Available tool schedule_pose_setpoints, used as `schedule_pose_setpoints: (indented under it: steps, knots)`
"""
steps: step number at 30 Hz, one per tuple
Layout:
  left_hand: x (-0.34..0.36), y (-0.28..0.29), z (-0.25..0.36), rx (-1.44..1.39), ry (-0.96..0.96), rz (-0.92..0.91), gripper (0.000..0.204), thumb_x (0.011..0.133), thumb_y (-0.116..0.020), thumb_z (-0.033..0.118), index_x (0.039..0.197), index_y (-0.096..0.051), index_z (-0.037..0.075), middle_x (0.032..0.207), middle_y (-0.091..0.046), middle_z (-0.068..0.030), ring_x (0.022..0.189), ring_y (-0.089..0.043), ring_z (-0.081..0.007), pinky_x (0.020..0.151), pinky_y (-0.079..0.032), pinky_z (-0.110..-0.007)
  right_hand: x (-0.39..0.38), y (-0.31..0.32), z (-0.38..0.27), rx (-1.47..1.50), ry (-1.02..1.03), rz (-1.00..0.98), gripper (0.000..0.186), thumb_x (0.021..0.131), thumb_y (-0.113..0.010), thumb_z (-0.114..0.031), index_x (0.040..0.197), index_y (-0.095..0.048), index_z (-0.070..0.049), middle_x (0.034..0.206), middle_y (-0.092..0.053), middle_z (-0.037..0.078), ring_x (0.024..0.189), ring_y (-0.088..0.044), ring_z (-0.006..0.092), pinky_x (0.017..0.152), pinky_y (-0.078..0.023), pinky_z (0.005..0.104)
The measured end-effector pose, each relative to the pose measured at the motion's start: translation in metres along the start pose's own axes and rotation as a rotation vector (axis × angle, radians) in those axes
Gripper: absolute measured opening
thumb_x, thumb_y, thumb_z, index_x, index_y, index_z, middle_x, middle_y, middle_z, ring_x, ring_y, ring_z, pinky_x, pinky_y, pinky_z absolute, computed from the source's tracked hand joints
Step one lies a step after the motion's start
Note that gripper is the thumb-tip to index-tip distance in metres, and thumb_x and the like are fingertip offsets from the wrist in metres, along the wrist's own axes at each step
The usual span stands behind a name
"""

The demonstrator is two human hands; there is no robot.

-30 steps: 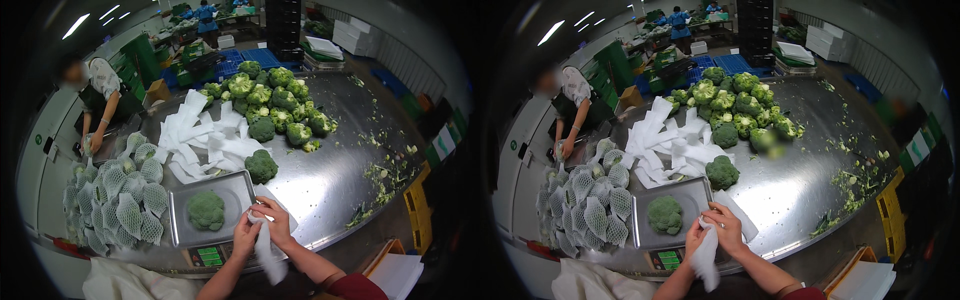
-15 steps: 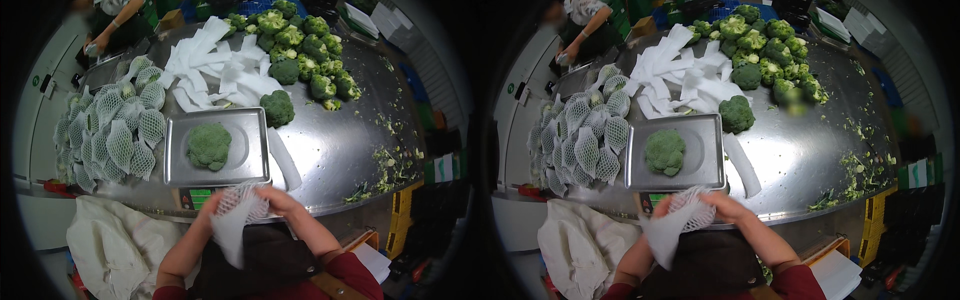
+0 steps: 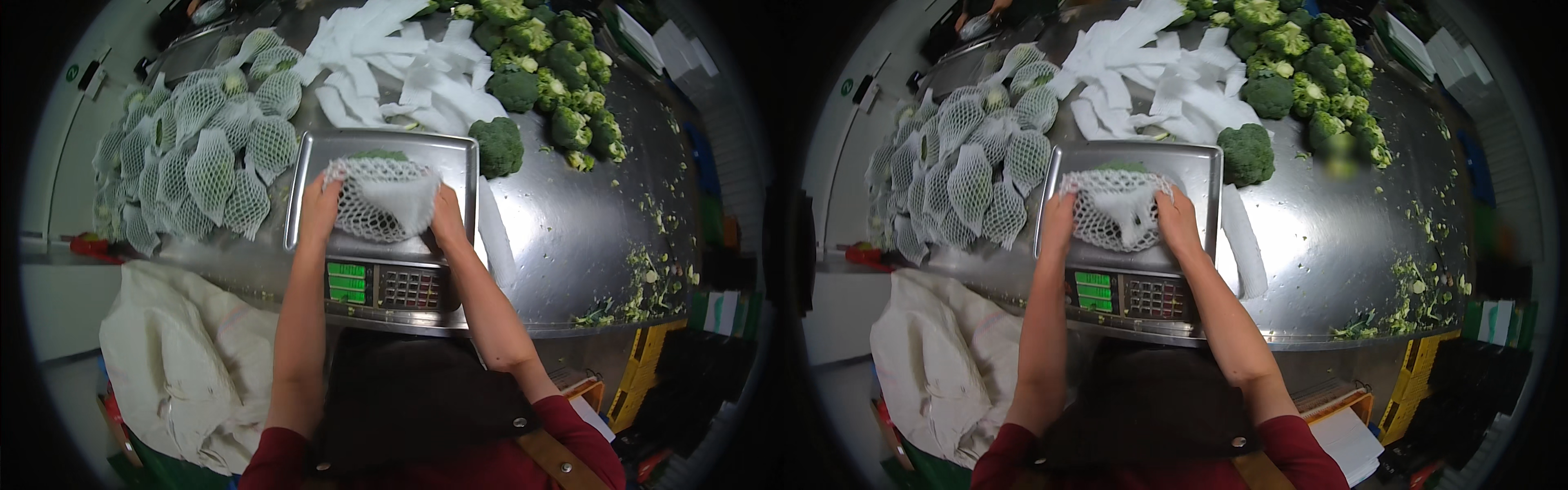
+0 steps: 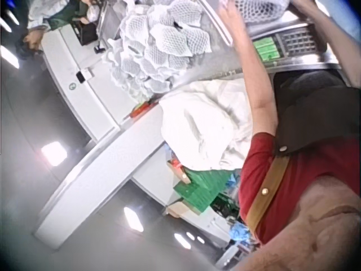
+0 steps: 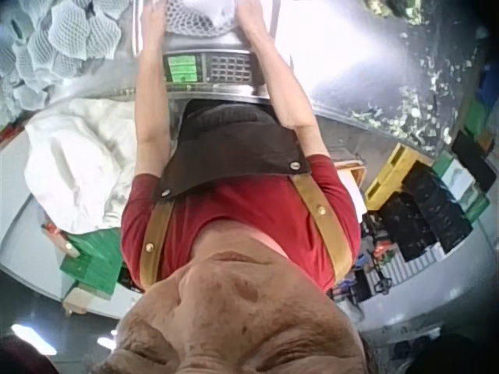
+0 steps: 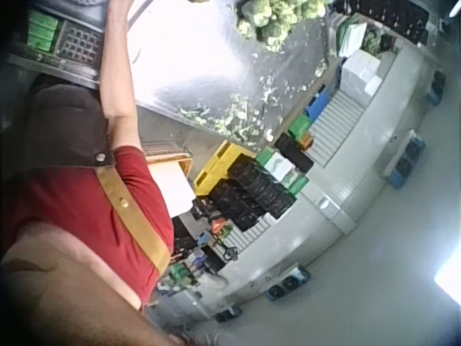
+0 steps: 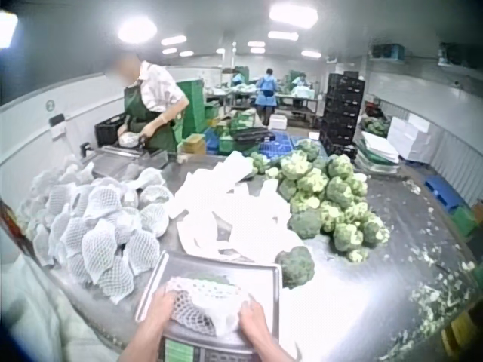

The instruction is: The person weighs broccoli heads on a digital scale and wraps each one in a white mesh protective sleeve.

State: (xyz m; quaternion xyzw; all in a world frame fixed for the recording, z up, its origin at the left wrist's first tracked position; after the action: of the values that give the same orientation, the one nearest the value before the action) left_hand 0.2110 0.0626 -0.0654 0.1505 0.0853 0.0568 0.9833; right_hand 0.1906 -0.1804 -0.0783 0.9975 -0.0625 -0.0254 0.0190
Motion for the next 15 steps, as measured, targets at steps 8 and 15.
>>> schedule_pose_setpoints:
  steps: [8,15]
  knots:
    - [-0.089,-0.047,0.064,-1.125,0.242,-0.436,0.057,0.095,-0.035,0.046,0.110,-0.055,-0.006,0.101,-0.063,-0.0182,0.086,-0.064,-0.0251,0.076,-0.055,-0.035,-0.097,-0.013,-0.092,0.352,-0.378,-0.519,0.028,0.095,-0.042,-0.019,0.091,-0.062,0.001,0.073,-0.064,0.009,0.051,-0.057,0.0108,0.044,-0.044,0.0215]
    - [-0.107,-0.060,-0.006,-1.470,0.628,-0.398,0.054,0.095,-0.034,0.043,0.110,-0.057,-0.003,0.108,-0.062,-0.0199,0.094,-0.063,-0.0297,0.083,-0.053,-0.041,-0.096,-0.018,-0.060,1.152,-0.803,-0.219,0.050,0.098,-0.040,-0.035,0.125,-0.048,0.006,0.109,-0.063,0.018,0.089,-0.067,0.0255,0.074,-0.058,0.0347]
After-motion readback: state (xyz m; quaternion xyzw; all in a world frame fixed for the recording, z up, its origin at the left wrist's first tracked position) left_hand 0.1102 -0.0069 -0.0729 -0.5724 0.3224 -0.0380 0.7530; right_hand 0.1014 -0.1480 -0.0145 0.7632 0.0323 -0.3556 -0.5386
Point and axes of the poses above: each hand's wrist, its own x-axis towards the middle knuckle, its own y-axis out of the back of the hand, z = x × y, the point moved 7 cm from there along x, towards the middle knuckle
